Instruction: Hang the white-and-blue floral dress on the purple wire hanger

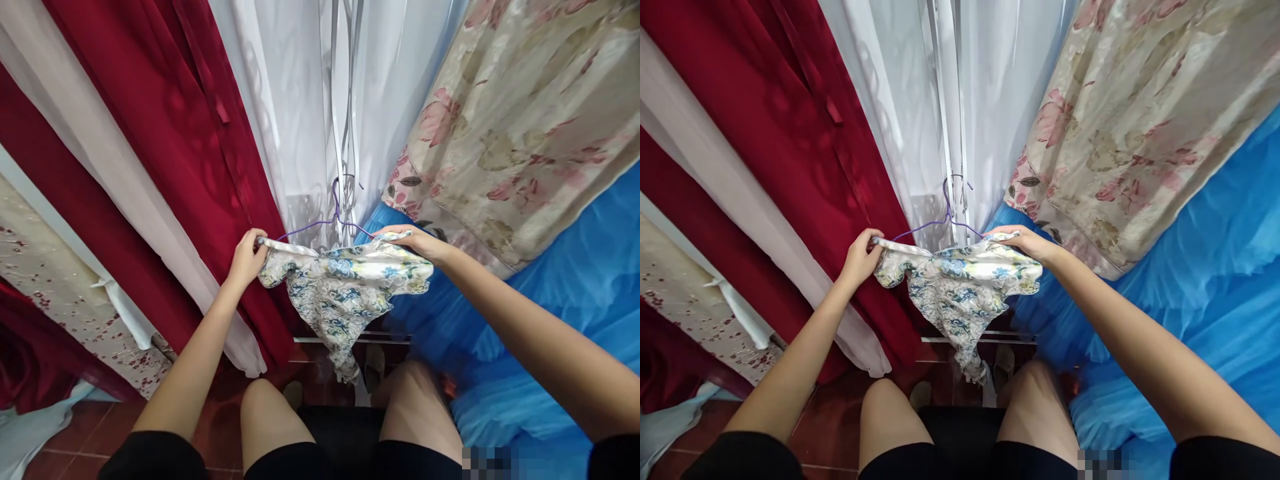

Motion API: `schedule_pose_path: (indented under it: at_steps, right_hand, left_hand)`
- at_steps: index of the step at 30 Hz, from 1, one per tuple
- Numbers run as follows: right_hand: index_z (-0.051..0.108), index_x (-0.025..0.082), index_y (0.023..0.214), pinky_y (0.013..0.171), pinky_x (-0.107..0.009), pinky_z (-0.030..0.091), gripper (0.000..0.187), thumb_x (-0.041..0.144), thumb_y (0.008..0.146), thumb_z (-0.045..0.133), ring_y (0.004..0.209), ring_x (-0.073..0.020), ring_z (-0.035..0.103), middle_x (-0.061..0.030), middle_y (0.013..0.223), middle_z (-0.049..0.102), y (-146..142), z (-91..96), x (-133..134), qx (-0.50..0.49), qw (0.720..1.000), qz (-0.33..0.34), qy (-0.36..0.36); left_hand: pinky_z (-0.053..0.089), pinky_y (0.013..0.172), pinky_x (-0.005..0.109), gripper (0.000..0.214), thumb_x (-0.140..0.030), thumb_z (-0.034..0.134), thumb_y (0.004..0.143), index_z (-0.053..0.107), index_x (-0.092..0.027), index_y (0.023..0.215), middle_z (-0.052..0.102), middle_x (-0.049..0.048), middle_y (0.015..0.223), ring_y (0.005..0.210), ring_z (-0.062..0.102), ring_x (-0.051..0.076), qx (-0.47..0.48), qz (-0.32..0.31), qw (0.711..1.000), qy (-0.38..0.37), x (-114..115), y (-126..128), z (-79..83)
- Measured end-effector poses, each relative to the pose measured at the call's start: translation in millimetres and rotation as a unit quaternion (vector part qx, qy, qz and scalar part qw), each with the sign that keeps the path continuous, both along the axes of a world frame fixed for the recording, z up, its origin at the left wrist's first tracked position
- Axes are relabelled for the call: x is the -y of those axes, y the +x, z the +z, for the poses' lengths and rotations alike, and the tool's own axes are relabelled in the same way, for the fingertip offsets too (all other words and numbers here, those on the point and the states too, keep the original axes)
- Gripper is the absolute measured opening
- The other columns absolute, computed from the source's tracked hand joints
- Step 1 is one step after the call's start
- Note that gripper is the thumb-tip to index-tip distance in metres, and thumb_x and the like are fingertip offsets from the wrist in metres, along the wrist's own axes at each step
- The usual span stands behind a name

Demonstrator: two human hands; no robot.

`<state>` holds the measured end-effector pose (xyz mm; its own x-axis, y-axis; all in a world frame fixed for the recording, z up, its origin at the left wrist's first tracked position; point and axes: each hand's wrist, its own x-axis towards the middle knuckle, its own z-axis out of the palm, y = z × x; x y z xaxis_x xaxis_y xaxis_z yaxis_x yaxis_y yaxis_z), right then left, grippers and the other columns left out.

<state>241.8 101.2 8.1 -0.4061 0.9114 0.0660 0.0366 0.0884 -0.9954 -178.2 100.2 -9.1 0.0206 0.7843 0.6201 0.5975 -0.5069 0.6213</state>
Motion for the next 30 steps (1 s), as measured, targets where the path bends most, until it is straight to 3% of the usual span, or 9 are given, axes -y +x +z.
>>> schedule_pose_path:
  at_steps: [3, 6, 9, 13, 18, 21, 24, 26, 30]
  right_hand:
    - [0.078, 0.02, 0.099, 0.077, -0.033, 0.055, 0.035, 0.037, 0.069, 0.08, 0.087, -0.0241, 0.072, -0.0063, 0.097, 0.079, 4.3, -6.7, 10.2, -0.003, 1.0, -0.028, -0.012]
    - [0.077, 0.019, 0.095, 0.076, -0.034, 0.056, 0.034, 0.04, 0.068, 0.081, 0.085, -0.0254, 0.072, -0.0075, 0.094, 0.079, 11.0, -9.5, 19.6, -0.012, 0.998, -0.042, -0.037]
    - [0.077, 0.017, 0.094, 0.071, -0.032, 0.055, 0.036, 0.039, 0.067, 0.083, 0.079, -0.0247, 0.072, -0.0082, 0.089, 0.078, 17.0, -3.1, 22.4, -0.011, 0.998, -0.03, -0.051]
    - [0.077, 0.016, 0.088, 0.064, -0.03, 0.053, 0.033, 0.037, 0.063, 0.084, 0.072, -0.0232, 0.07, -0.008, 0.083, 0.078, 21.5, 9.8, 17.4, 0.006, 0.999, -0.009, -0.051]
    - [0.077, 0.015, 0.088, 0.058, -0.029, 0.051, 0.033, 0.033, 0.062, 0.085, 0.066, -0.0218, 0.069, -0.0087, 0.08, 0.077, 24.9, 17.1, 10.6, -0.001, 0.997, 0.013, -0.072]
    - [0.077, 0.014, 0.089, 0.058, -0.029, 0.051, 0.033, 0.032, 0.062, 0.086, 0.066, -0.0227, 0.07, -0.0094, 0.08, 0.077, 26.7, 18.5, 9.9, 0.003, 0.997, 0.021, -0.077]
    - [0.076, 0.015, 0.089, 0.06, -0.03, 0.052, 0.033, 0.033, 0.063, 0.085, 0.067, -0.0228, 0.07, -0.0079, 0.08, 0.077, 28.3, 16.0, 10.2, 0.005, 0.997, 0.016, -0.079]
    - [0.076, 0.017, 0.09, 0.06, -0.029, 0.053, 0.032, 0.032, 0.063, 0.086, 0.067, -0.0215, 0.07, -0.0056, 0.08, 0.077, 29.4, 12.6, 10.2, 0.001, 0.996, 0.015, -0.087]
    - [0.076, 0.019, 0.092, 0.061, -0.026, 0.053, 0.03, 0.03, 0.065, 0.085, 0.068, -0.0188, 0.07, -0.0028, 0.082, 0.077, 30.9, 8.3, 9.8, -0.009, 0.995, 0.017, -0.096]
  left_hand:
    - [0.041, 0.076, 0.026, 0.019, -0.025, 0.056, 0.09, 0.062, -0.02, 0.108, 0.064, 0.0051, 0.102, 0.082, 0.057, 0.018, 0.051, -0.043, 0.998, -0.009, -9.8, 21.2, 3.3]
    - [0.038, 0.072, 0.024, 0.015, -0.031, 0.057, 0.092, 0.064, -0.019, 0.086, 0.061, 0.0011, 0.082, 0.076, 0.052, 0.016, 0.098, -0.047, 0.994, -0.023, -12.2, 31.2, -4.6]
    - [0.037, 0.067, 0.024, 0.027, -0.035, 0.057, 0.093, 0.061, -0.018, 0.072, 0.055, -0.0003, 0.07, 0.069, 0.048, 0.015, 0.155, -0.087, 0.98, -0.089, -12.5, 30.1, -15.5]
    - [0.042, 0.065, 0.027, 0.028, -0.036, 0.057, 0.09, 0.067, -0.017, 0.073, 0.061, 0.0031, 0.07, 0.065, 0.053, 0.018, 0.145, -0.147, 0.966, -0.155, -11.5, 16.4, -23.6]
    - [0.043, 0.077, 0.024, 0.019, -0.028, 0.065, 0.085, 0.065, -0.018, 0.07, 0.06, 0.0032, 0.078, 0.08, 0.054, 0.017, 0.153, -0.095, 0.975, -0.128, -16.3, -15.9, -20.0]
    - [0.042, 0.072, 0.023, 0.019, -0.031, 0.063, 0.087, 0.064, -0.018, 0.074, 0.057, 0.0015, 0.074, 0.074, 0.052, 0.015, 0.165, -0.061, 0.974, -0.141, -23.5, -28.9, -15.0]
    - [0.039, 0.057, 0.024, 0.03, -0.045, 0.067, 0.084, 0.068, -0.015, 0.079, 0.058, 0.0023, 0.068, 0.06, 0.051, 0.014, 0.145, -0.091, 0.958, -0.23, -25.6, -28.8, -14.1]
    - [0.04, 0.053, 0.024, 0.046, -0.06, 0.066, 0.081, 0.069, -0.014, 0.086, 0.064, 0.0058, 0.075, 0.059, 0.055, 0.014, 0.131, -0.118, 0.936, -0.304, -22.0, -25.7, -18.3]
    - [0.046, 0.057, 0.028, 0.082, -0.089, 0.032, 0.078, 0.063, -0.017, 0.1, 0.067, 0.0079, 0.089, 0.066, 0.062, 0.018, 0.198, -0.152, 0.879, -0.407, -3.6, -19.0, -44.6]
